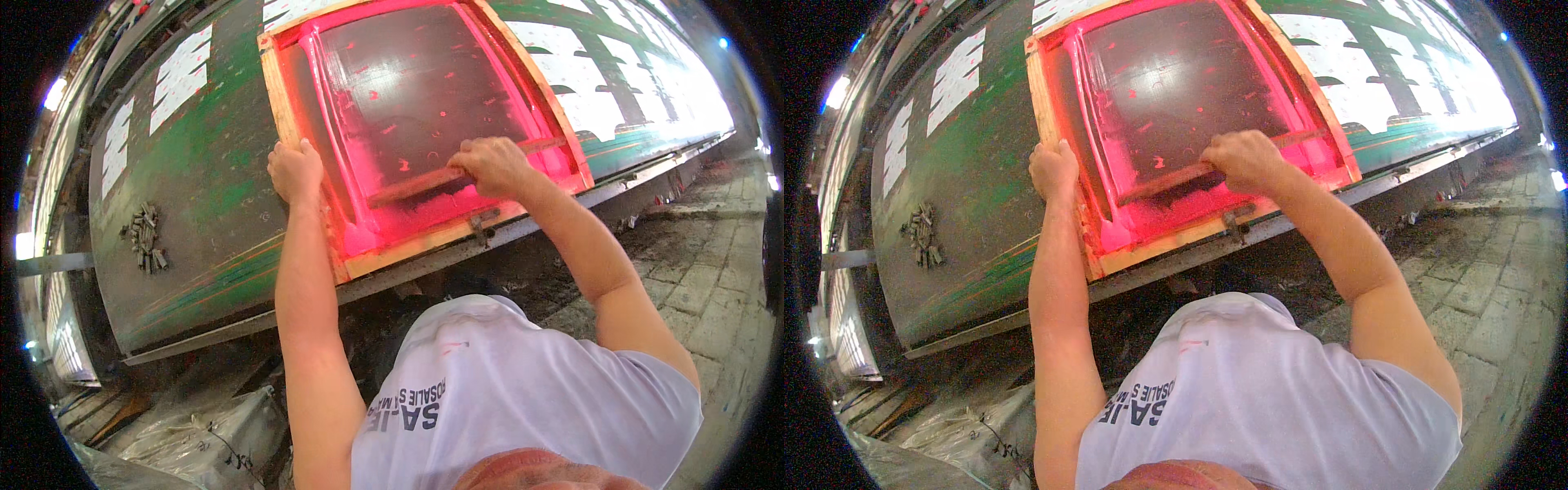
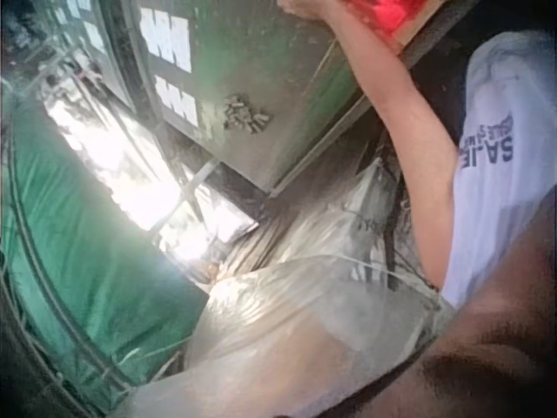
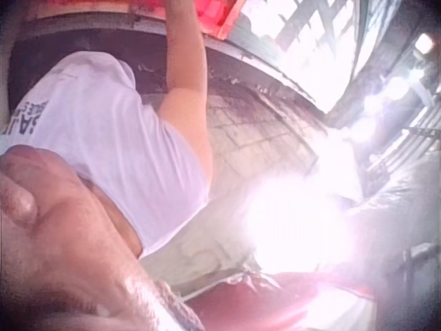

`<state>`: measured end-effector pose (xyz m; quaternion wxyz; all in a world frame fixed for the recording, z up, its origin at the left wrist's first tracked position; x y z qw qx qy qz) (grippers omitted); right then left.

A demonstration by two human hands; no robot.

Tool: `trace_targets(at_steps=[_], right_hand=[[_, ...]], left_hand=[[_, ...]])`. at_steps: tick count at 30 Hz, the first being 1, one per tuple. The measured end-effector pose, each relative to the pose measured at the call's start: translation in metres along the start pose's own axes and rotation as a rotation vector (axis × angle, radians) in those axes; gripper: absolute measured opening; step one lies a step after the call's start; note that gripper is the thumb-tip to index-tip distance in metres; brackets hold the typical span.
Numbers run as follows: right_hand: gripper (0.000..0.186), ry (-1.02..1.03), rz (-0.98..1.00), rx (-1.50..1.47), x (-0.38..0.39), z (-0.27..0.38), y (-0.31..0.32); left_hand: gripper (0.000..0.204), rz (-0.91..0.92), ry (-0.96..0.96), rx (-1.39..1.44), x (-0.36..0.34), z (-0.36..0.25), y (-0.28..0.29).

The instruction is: The person uses a squeegee to pull pink ink across a screen-printing frame placed over a large flat surface with a repeating pattern. The person repeatedly repositions the frame and repeats the squeegee stroke to apply ink to successive sections of the surface.

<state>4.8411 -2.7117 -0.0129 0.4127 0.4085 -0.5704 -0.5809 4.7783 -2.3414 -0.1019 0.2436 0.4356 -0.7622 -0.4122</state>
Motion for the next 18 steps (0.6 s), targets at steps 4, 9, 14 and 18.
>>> trace_targets(at_steps=[4,9,14,18], right_hand=[[0.032,0.003,-0.010,0.004,0.036,0.027,-0.005],[0.050,0.059,-0.071,-0.004,0.059,0.043,-0.009],[0.066,0.115,-0.157,-0.112,0.080,0.037,-0.010],[0.058,0.232,-0.294,-0.386,0.110,0.007,0.000]], left_hand=[[0.057,-0.038,0.000,-0.038,0.002,-0.008,0.001],[0.060,-0.083,0.007,-0.100,0.004,-0.015,-0.004],[0.061,-0.077,0.069,-0.185,0.007,-0.025,-0.004],[0.068,-0.089,0.158,-0.248,0.013,-0.034,-0.004]])
Point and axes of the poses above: each hand's wrist, its own x-axis away from the middle knuckle, its own y-axis out of the back of the hand, z = x × y, the point moved 5 cm from there along -x, towards the middle knuckle, and after that the axes turned 11 degrees about y, right-handed, at the moved point
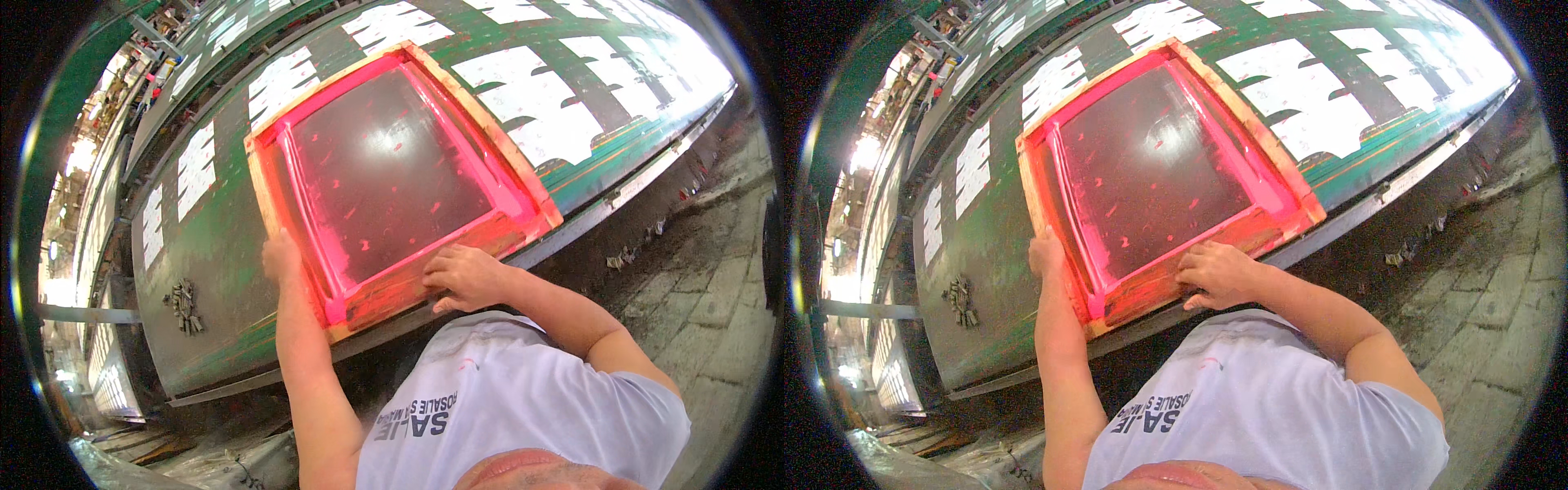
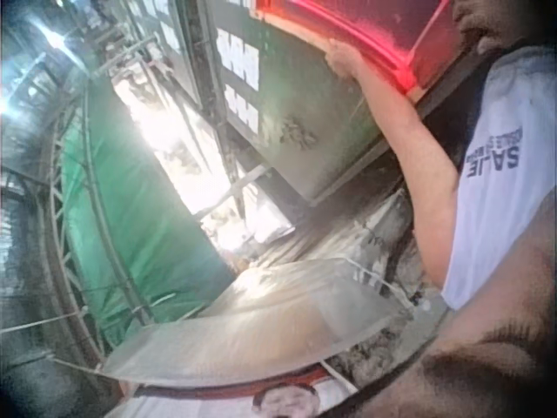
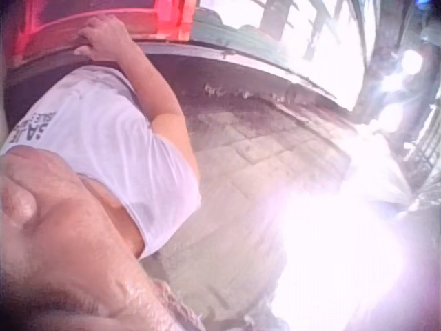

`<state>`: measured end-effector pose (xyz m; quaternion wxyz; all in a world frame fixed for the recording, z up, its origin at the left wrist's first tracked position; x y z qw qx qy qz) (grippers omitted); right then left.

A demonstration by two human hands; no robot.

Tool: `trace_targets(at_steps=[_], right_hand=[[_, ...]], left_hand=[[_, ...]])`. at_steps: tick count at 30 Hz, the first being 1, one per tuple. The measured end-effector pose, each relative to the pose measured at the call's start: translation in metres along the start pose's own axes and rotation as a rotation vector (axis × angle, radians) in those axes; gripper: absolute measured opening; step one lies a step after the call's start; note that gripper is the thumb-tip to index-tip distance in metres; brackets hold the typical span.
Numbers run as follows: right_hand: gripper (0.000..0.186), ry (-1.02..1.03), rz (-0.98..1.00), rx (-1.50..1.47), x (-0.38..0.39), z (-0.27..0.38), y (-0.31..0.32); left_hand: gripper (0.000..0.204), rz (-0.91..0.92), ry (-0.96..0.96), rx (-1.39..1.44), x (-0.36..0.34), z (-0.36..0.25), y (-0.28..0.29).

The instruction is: The person uses a squeegee to pull pink ink across a screen-printing frame placed over a large flat surface with a repeating pattern. The person repeatedly repositions the frame and repeats the squeegee stroke to apply ink to successive sections of the surface.

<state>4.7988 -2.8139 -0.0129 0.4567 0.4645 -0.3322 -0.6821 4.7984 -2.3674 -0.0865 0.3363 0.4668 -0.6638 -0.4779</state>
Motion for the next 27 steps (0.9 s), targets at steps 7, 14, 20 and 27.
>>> trace_targets(at_steps=[7,14,20,27], right_hand=[[0.040,-0.370,-0.388,0.160,0.093,-0.111,0.098],[0.071,-0.758,-0.359,0.198,0.113,-0.207,0.115],[0.079,-0.826,-0.414,0.187,0.095,-0.235,0.106],[0.067,-0.957,-0.393,0.167,0.084,-0.235,0.111]], left_hand=[[0.073,-0.058,0.088,-0.088,0.000,-0.011,-0.004],[0.070,-0.023,0.094,-0.042,0.000,-0.008,-0.001],[0.061,0.044,-0.004,0.149,-0.026,0.007,-0.016],[0.053,0.099,-0.004,0.260,-0.039,0.027,-0.031]])
Point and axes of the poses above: each hand's wrist, its own x-axis away from the middle knuckle, its own y-axis out of the back of the hand, z = x × y, the point moved 5 cm from there along -x, towards the middle knuckle, and after that the axes turned 11 degrees about y, right-handed, at the moved point
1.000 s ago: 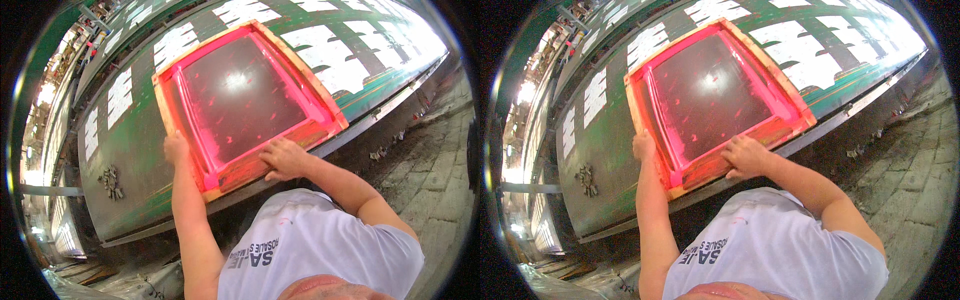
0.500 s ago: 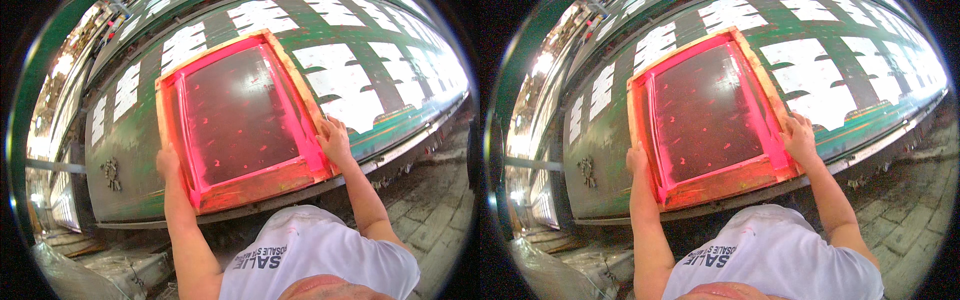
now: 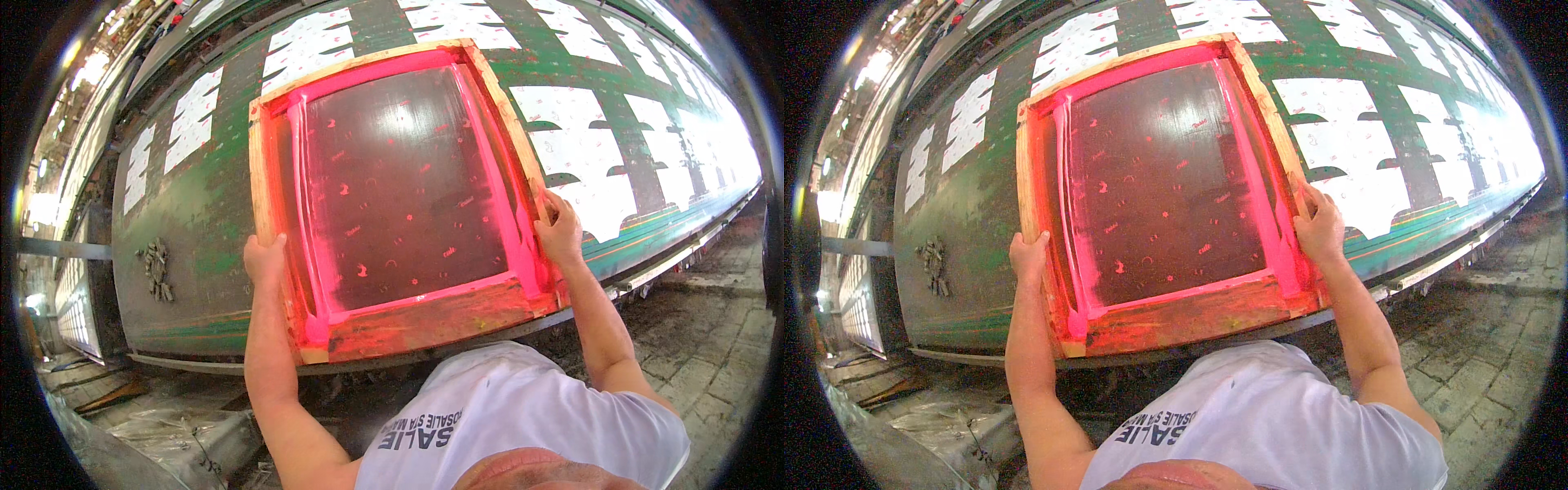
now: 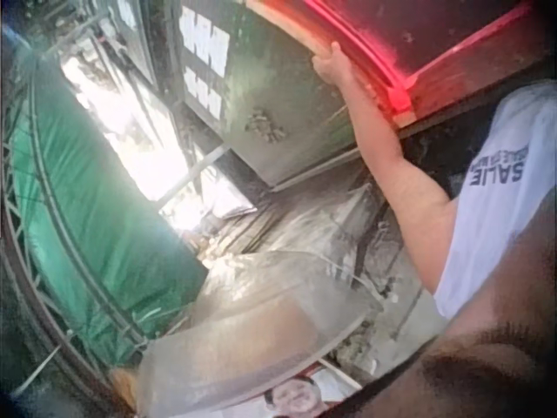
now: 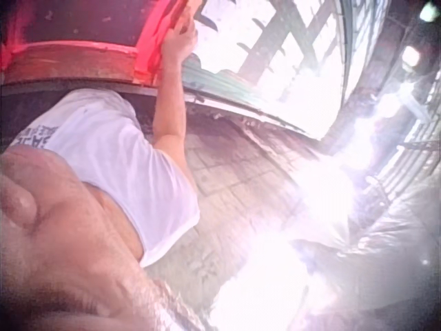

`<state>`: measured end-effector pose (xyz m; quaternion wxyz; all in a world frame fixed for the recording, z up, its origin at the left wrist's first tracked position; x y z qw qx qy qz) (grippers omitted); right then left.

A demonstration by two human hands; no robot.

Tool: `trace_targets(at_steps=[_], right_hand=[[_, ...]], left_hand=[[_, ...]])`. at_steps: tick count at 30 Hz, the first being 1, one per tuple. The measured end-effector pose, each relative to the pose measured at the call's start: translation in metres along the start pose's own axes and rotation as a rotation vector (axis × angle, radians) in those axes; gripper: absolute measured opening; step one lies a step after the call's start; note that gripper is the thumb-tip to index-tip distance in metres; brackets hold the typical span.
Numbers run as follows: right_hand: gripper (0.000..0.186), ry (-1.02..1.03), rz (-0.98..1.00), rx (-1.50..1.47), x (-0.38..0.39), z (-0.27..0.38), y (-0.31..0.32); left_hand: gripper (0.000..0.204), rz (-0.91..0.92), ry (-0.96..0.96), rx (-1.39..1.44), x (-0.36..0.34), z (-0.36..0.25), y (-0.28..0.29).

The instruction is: The person uses a squeegee to pull pink ink across a screen-printing frame placed over a large flat surface with a repeating pattern. The person repeatedly repositions the frame and repeats the squeegee stroke to apply ink to successive sections of the surface.

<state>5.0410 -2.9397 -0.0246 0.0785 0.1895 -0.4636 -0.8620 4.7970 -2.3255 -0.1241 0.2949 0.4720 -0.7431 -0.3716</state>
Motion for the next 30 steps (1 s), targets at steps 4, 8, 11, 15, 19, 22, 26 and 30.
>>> trace_targets(at_steps=[4,8,11,15,19,22,26,30], right_hand=[[0.061,0.043,-0.036,-0.055,-0.002,0.018,0.022],[0.055,0.109,-0.043,0.009,-0.014,0.029,0.047],[0.054,0.062,-0.017,-0.057,-0.029,0.016,0.068],[0.052,0.029,-0.007,-0.045,-0.050,-0.027,0.095],[0.052,0.000,-0.081,-0.052,-0.067,-0.096,0.124],[0.062,-0.063,-0.113,-0.078,-0.078,-0.156,0.148],[0.053,-0.115,-0.182,-0.059,-0.085,-0.232,0.191],[0.037,-0.269,-0.107,-0.048,-0.093,-0.292,0.225]], left_hand=[[0.042,0.119,0.018,0.152,0.001,-0.006,0.005],[0.030,0.201,0.122,0.310,0.002,-0.016,0.011],[0.030,0.190,0.148,0.289,0.008,-0.036,0.012],[0.031,0.206,0.123,0.390,0.031,-0.081,-0.004],[0.031,0.197,0.093,0.402,0.073,-0.135,-0.036],[0.032,0.176,0.065,0.400,0.115,-0.179,-0.062],[0.031,0.164,-0.015,0.413,0.179,-0.239,-0.096],[0.036,0.155,0.036,0.431,0.235,-0.282,-0.130]])
Point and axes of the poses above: each hand's wrist, its own x-axis away from the middle knuckle, its own y-axis out of the back of the hand, z = x × y, the point moved 5 cm from there along -x, towards the middle knuckle, and after that the axes turned 11 degrees about y, right-handed, at the moved point
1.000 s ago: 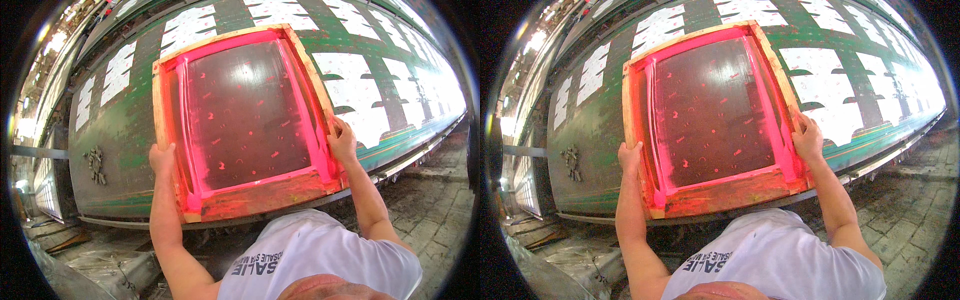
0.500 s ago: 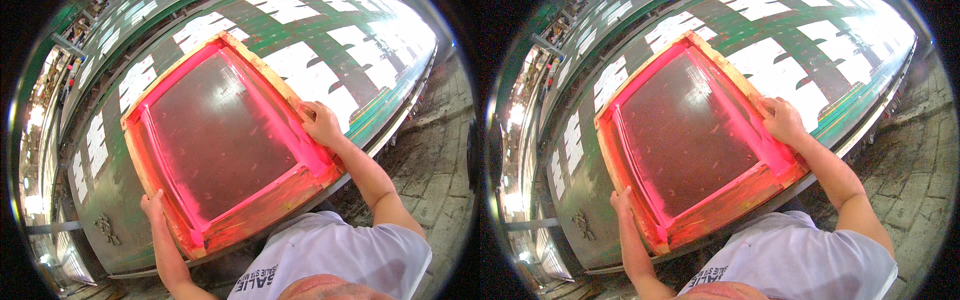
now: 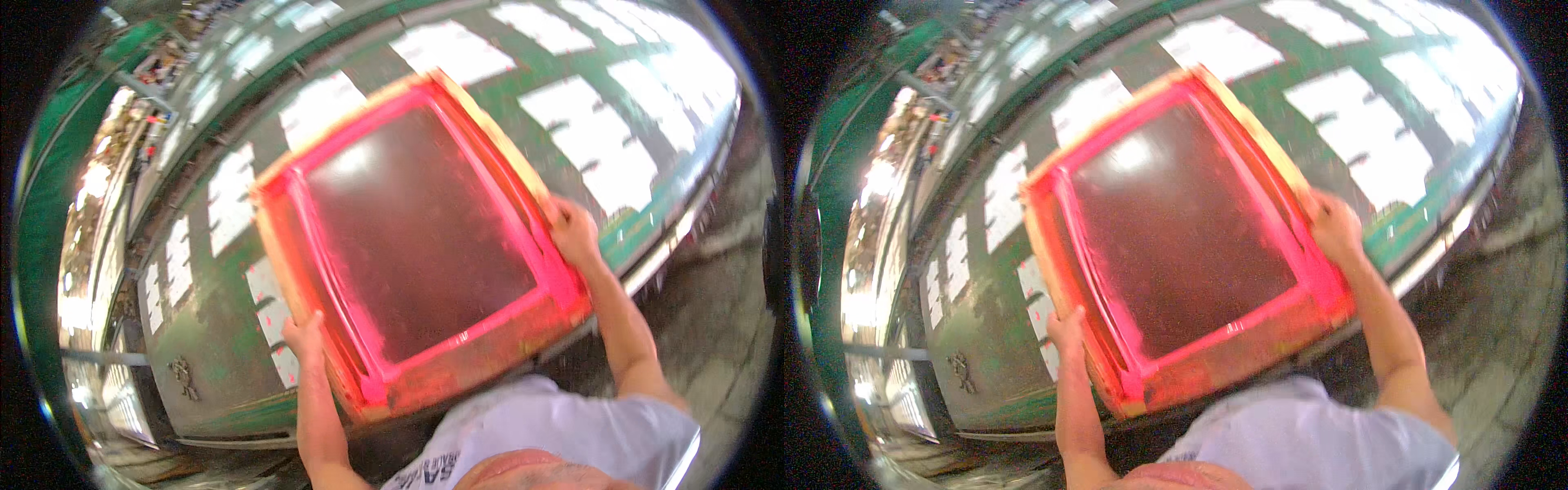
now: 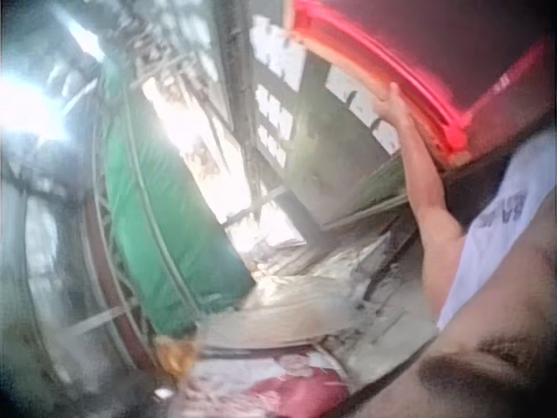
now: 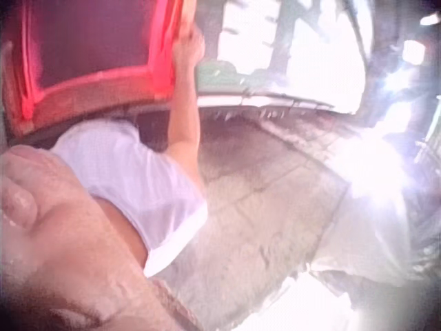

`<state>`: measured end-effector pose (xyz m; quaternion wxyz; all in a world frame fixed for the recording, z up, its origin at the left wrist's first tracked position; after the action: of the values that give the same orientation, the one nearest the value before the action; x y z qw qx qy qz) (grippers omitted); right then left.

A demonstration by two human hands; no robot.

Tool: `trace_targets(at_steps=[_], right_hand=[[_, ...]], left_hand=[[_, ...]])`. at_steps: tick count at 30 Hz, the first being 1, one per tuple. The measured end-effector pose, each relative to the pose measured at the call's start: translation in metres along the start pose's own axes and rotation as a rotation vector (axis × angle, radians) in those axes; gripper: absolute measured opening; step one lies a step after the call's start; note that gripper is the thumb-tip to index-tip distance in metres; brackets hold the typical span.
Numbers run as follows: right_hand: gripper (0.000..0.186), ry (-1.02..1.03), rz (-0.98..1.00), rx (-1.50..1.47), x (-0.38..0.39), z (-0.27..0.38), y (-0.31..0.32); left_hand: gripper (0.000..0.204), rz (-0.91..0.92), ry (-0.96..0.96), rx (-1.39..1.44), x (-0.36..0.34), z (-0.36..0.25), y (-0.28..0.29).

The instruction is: The person uses a squeegee to pull pink ink across a screen-printing frame placed over a large flat surface with a repeating pattern. The person repeatedly repositions the frame and repeats the squeegee stroke to apply ink to successive sections of the surface.

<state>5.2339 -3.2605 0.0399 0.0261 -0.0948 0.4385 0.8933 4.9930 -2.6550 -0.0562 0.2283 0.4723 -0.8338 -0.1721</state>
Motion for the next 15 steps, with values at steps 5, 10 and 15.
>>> trace_targets(at_steps=[5,10,15], right_hand=[[0.037,0.046,-0.064,-0.067,-0.021,-0.048,0.030],[0.059,0.034,0.017,-0.125,-0.034,-0.087,0.042],[0.067,0.095,0.002,-0.109,-0.045,-0.106,0.053]], left_hand=[[0.043,-0.053,-0.024,-0.108,0.034,-0.014,-0.042],[0.048,-0.068,-0.027,-0.143,0.050,-0.022,-0.062],[0.047,-0.064,-0.046,-0.180,0.069,-0.039,-0.073]])
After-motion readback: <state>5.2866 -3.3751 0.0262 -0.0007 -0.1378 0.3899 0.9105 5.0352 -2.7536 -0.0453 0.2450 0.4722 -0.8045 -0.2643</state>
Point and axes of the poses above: each hand's wrist, its own x-axis away from the middle knuckle, its own y-axis out of the back of the hand, z = x × y, the point moved 5 cm from there along -x, towards the middle knuckle, and after that the axes turned 11 degrees about y, right-handed, at the moved point
